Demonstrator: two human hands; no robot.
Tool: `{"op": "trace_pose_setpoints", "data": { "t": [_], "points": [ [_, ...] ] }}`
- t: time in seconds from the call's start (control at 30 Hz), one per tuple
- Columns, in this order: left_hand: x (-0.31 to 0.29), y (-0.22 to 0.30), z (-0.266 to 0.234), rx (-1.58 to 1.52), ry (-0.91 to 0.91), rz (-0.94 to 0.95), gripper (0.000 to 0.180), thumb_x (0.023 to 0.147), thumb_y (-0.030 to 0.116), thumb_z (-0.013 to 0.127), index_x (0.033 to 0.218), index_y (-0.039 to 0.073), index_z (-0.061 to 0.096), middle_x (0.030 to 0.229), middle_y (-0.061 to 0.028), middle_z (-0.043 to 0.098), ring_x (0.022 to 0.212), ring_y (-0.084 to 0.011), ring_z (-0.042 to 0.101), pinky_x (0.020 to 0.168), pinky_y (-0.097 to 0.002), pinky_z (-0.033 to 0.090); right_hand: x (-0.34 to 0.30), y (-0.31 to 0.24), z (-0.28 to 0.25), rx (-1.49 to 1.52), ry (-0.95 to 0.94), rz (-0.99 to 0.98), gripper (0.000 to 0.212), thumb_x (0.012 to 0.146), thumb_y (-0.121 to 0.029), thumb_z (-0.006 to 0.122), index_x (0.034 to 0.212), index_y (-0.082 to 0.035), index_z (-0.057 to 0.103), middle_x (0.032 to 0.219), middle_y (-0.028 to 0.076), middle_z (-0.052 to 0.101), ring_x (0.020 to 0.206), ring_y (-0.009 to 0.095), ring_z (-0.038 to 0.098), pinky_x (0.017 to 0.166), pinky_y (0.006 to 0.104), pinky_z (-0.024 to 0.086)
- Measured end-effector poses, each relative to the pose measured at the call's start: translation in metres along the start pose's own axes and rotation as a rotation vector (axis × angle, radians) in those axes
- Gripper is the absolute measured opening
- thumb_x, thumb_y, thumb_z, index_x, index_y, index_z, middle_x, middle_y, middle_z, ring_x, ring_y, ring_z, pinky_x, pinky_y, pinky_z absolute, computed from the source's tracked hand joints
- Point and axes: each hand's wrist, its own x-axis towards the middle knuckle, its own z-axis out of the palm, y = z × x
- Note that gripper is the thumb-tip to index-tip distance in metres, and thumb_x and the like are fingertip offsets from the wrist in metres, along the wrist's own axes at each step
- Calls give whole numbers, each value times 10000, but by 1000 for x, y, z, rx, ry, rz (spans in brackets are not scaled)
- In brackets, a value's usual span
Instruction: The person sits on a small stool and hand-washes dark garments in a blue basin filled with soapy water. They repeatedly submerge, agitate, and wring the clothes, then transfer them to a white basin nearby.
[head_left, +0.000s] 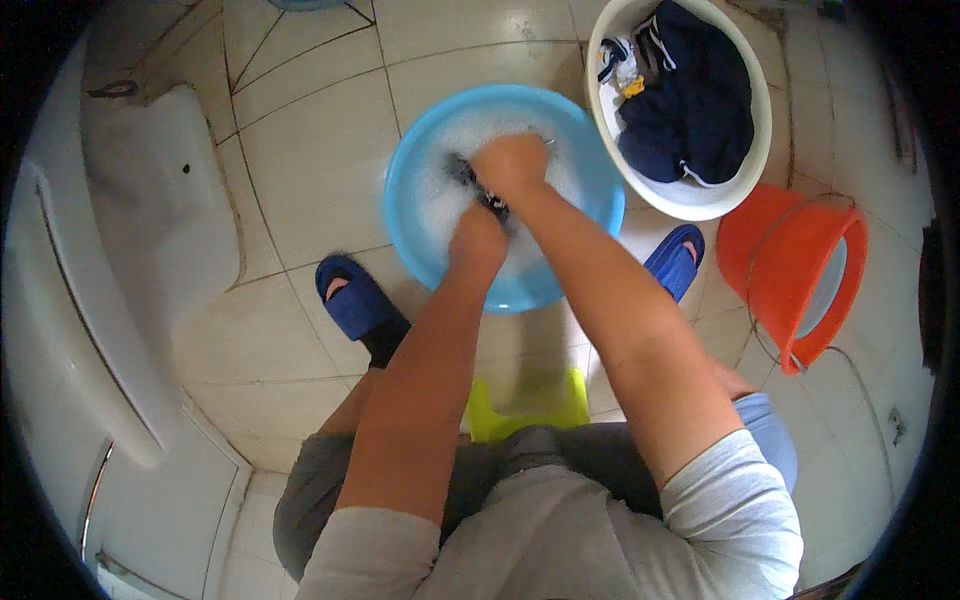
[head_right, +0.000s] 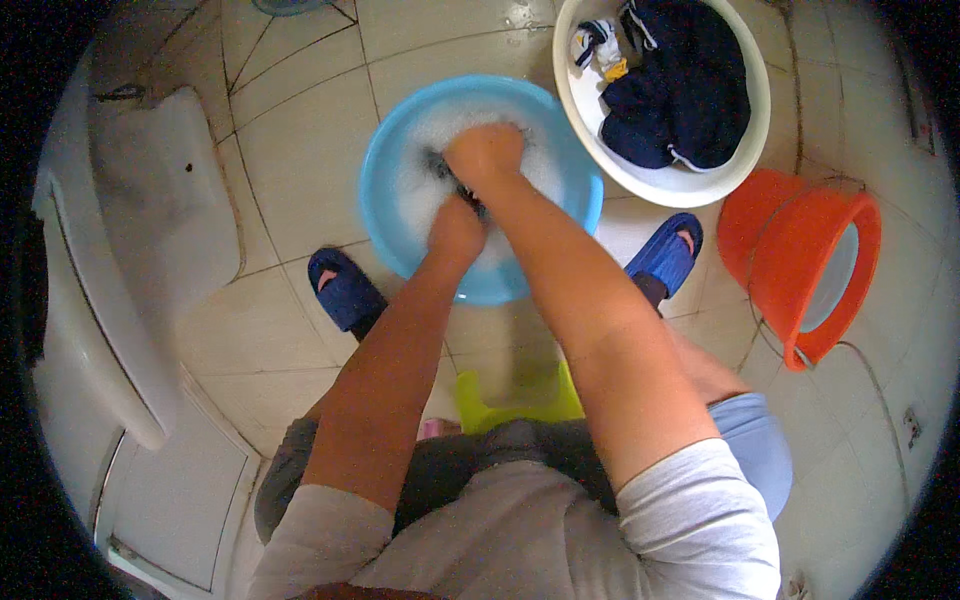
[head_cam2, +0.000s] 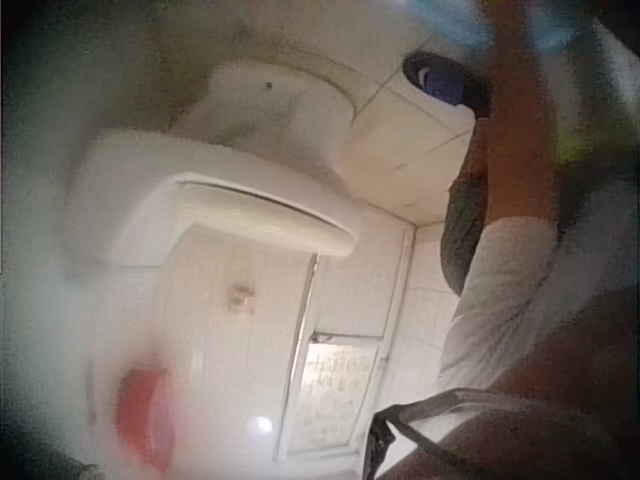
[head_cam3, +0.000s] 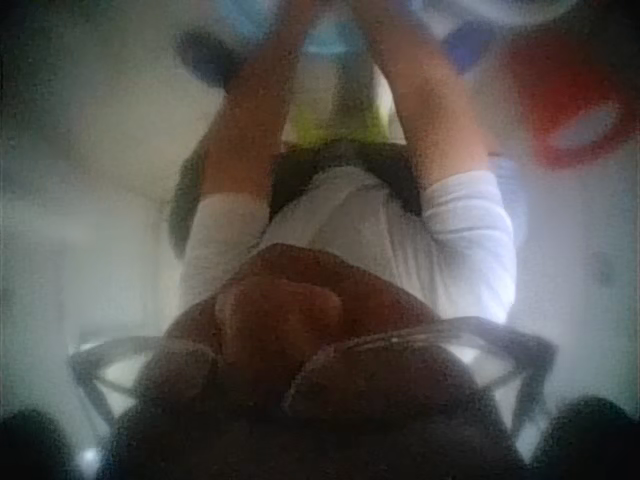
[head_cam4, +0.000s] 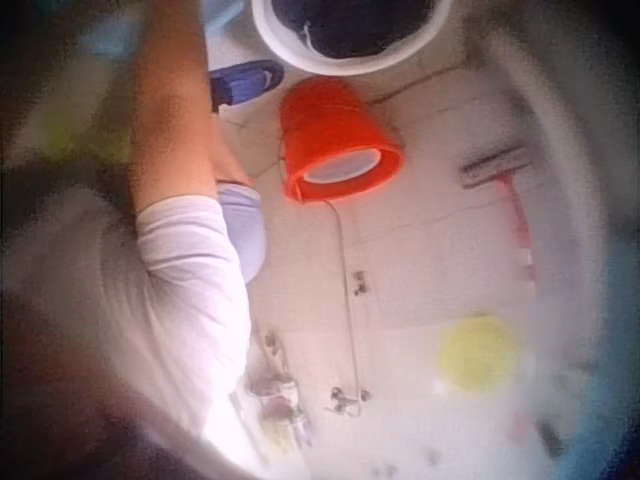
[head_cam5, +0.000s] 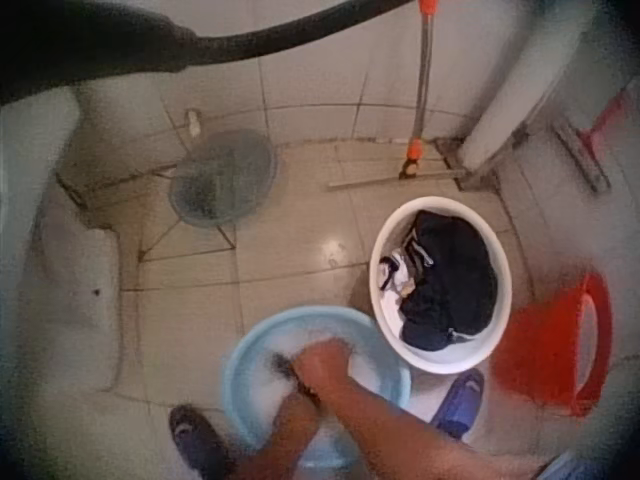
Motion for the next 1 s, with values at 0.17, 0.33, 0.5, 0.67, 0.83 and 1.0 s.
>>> {"op": "trace_pose_setpoints", "data": {
  "t": [0.17,0.33,0.5,0.67,0.83,1.0],
  "points": [
    [-13,-11,-9,-501,-113,-179,378,995,216,739,1314,19,690,1260,-218,758,1170,-415,749,980,-625,603,-29,31,-2,1051,303,225,925,1028,-756,572,1388,84,712,1450,327,699,1359,498,659,1176,551,493],
    [-43,-11,7,-1627,-89,-450,531,1051,468,678,1469,144,628,1478,-183,646,1331,-380,646,994,-713,548,-55,49,52,586,723,142,825,916,-507,863,1516,7,626,1473,283,673,1378,413,629,1208,502,450],
    [-38,6,-12,-1893,-88,-447,608,1114,576,570,1541,145,584,1471,-174,659,1351,-389,646,1110,-651,522,-69,11,101,1014,326,-36,589,848,-367,881,1308,-24,749,1367,275,696,1237,448,695,1089,524,559],
    [-3,8,-53,-1685,-169,-329,541,1149,519,576,1346,35,718,1286,-180,769,1127,-343,743,1017,-481,606,-148,-8,86,759,544,-212,404,911,-399,792,1056,-23,808,1250,250,733,1174,466,711,980,520,585],
    [-27,51,-37,-1176,85,-52,587,1133,472,629,1458,-17,630,1301,-184,753,1149,-327,746,954,-484,623,-139,11,42,1080,749,53,442,1021,-411,714,977,22,791,1022,290,775,959,471,741,878,523,577],
    [-30,44,-75,-1226,-56,-93,560,1128,288,681,1554,-47,544,1494,-210,662,1308,-348,697,1068,-501,602,-132,-3,53,1053,569,-23,450,1054,-419,686,990,11,804,986,292,786,922,456,755,871,551,574]
  ]
}}
